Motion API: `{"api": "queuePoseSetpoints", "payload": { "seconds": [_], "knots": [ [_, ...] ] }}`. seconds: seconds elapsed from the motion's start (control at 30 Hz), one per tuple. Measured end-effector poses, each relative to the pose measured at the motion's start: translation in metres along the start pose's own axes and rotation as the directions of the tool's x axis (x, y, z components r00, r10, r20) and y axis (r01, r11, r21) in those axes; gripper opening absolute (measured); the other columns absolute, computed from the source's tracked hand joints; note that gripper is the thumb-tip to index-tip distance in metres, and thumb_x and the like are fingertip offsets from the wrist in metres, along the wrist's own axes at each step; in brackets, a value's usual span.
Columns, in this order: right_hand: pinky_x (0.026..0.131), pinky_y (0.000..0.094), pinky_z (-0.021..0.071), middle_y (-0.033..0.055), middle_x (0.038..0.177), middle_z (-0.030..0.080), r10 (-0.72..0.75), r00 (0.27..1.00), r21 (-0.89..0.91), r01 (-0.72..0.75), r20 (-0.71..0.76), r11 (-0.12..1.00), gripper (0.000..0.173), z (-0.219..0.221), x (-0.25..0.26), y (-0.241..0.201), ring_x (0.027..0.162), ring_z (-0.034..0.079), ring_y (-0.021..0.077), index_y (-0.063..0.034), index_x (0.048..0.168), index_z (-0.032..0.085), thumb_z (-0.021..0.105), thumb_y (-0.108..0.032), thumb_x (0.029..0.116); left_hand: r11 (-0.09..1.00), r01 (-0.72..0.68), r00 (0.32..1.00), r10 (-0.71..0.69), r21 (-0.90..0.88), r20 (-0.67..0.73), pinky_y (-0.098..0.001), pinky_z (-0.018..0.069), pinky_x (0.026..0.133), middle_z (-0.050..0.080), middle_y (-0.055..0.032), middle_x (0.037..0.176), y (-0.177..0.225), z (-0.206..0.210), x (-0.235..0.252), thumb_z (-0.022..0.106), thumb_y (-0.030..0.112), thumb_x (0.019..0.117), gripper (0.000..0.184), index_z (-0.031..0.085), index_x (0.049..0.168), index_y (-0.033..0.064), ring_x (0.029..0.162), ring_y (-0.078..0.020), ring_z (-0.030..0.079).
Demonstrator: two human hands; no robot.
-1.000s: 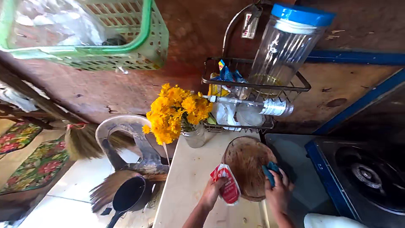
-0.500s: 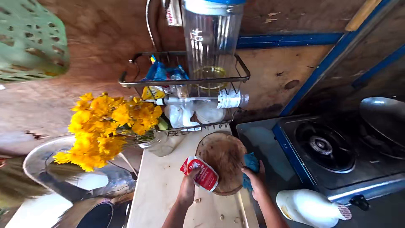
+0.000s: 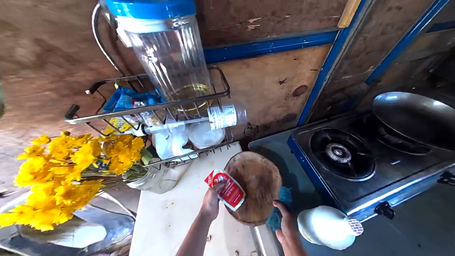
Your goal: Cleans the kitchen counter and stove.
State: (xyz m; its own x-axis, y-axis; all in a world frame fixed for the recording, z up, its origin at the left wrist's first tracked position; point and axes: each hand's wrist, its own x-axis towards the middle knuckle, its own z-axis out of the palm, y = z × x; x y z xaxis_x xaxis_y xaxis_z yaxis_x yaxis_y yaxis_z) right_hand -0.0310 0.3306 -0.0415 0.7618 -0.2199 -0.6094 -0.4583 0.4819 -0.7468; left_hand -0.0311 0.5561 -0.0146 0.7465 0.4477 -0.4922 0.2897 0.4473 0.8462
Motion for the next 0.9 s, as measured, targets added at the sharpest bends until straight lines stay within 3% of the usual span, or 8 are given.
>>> {"api": "queuePoseSetpoints", "payload": {
  "seconds": [0.17,0.3,0.43,0.63,0.77,0.9],
  "knots": [
    [0.068,0.0336,0.0554,0.0096,0.091,0.064,-0.01,0.993,0.142,0.027,-0.117,0.99,0.014,0.009,0.0,0.008,0.077,0.062,0.0155,0.0002,0.108,0.062,0.065,-0.002,0.0939,0.998,-0.015,0.995,0.008,0.069,0.103,-0.033,0.0574,0.078,0.07,-0.0095,0.091,0.026,0.029,0.025,0.048,0.006,0.1022,0.016,0.061,0.109,-0.0002,0.085,-0.0161,0.069],
    [0.07,0.0323,0.0548,0.0088,0.09,0.063,-0.012,0.979,0.212,0.056,-0.203,0.976,0.012,0.018,0.005,0.007,0.077,0.062,0.0147,-0.0007,0.108,0.062,0.062,-0.005,0.097,0.999,-0.015,0.987,0.008,0.043,0.158,-0.0344,0.0571,0.08,0.07,-0.0119,0.094,0.031,0.048,0.034,0.047,0.007,0.1038,0.018,0.061,0.111,-0.0011,0.087,-0.0183,0.069],
    [0.074,0.0359,0.0553,0.0112,0.096,0.063,-0.046,0.952,0.234,0.121,-0.302,0.965,0.02,0.023,0.012,0.0,0.083,0.062,0.017,0.0006,0.116,0.06,0.064,-0.005,0.0967,1.0,0.016,0.983,-0.015,-0.002,0.185,-0.0353,0.0567,0.082,0.069,-0.0129,0.097,0.028,0.066,0.039,0.045,0.008,0.1049,0.021,0.06,0.116,-0.0009,0.089,-0.019,0.068],
    [0.078,0.0353,0.056,0.0102,0.101,0.064,-0.15,0.925,0.162,0.217,-0.348,0.962,0.024,0.029,0.028,-0.01,0.087,0.063,0.0158,0.0004,0.12,0.059,0.064,-0.008,0.0985,0.998,0.043,0.97,-0.03,-0.049,0.24,-0.0363,0.0567,0.082,0.07,-0.0123,0.096,0.021,0.082,0.053,0.045,0.012,0.1056,0.021,0.06,0.115,0.0012,0.088,-0.0193,0.068],
    [0.078,0.0346,0.0574,0.0115,0.105,0.063,-0.255,0.903,0.143,0.32,-0.347,0.937,0.033,0.03,0.041,-0.018,0.088,0.064,0.016,-0.0004,0.128,0.052,0.064,-0.001,0.0965,0.994,0.046,0.969,-0.019,-0.1,0.248,-0.0352,0.0564,0.081,0.069,-0.0104,0.096,0.016,0.092,0.058,0.045,0.011,0.105,0.02,0.059,0.117,0.0032,0.087,-0.0182,0.068],
    [0.091,0.0397,0.0565,0.0183,0.12,0.062,-0.38,0.856,0.057,0.424,-0.352,0.904,0.05,0.03,0.051,-0.022,0.105,0.065,0.0226,0.0026,0.137,0.048,0.068,0.002,0.0914,0.995,0.024,0.965,0.003,-0.1,0.261,-0.0332,0.0556,0.079,0.068,-0.0085,0.095,0.013,0.101,0.057,0.047,0.01,0.1037,0.018,0.061,0.115,0.0045,0.086,-0.0159,0.067]
  ]
}}
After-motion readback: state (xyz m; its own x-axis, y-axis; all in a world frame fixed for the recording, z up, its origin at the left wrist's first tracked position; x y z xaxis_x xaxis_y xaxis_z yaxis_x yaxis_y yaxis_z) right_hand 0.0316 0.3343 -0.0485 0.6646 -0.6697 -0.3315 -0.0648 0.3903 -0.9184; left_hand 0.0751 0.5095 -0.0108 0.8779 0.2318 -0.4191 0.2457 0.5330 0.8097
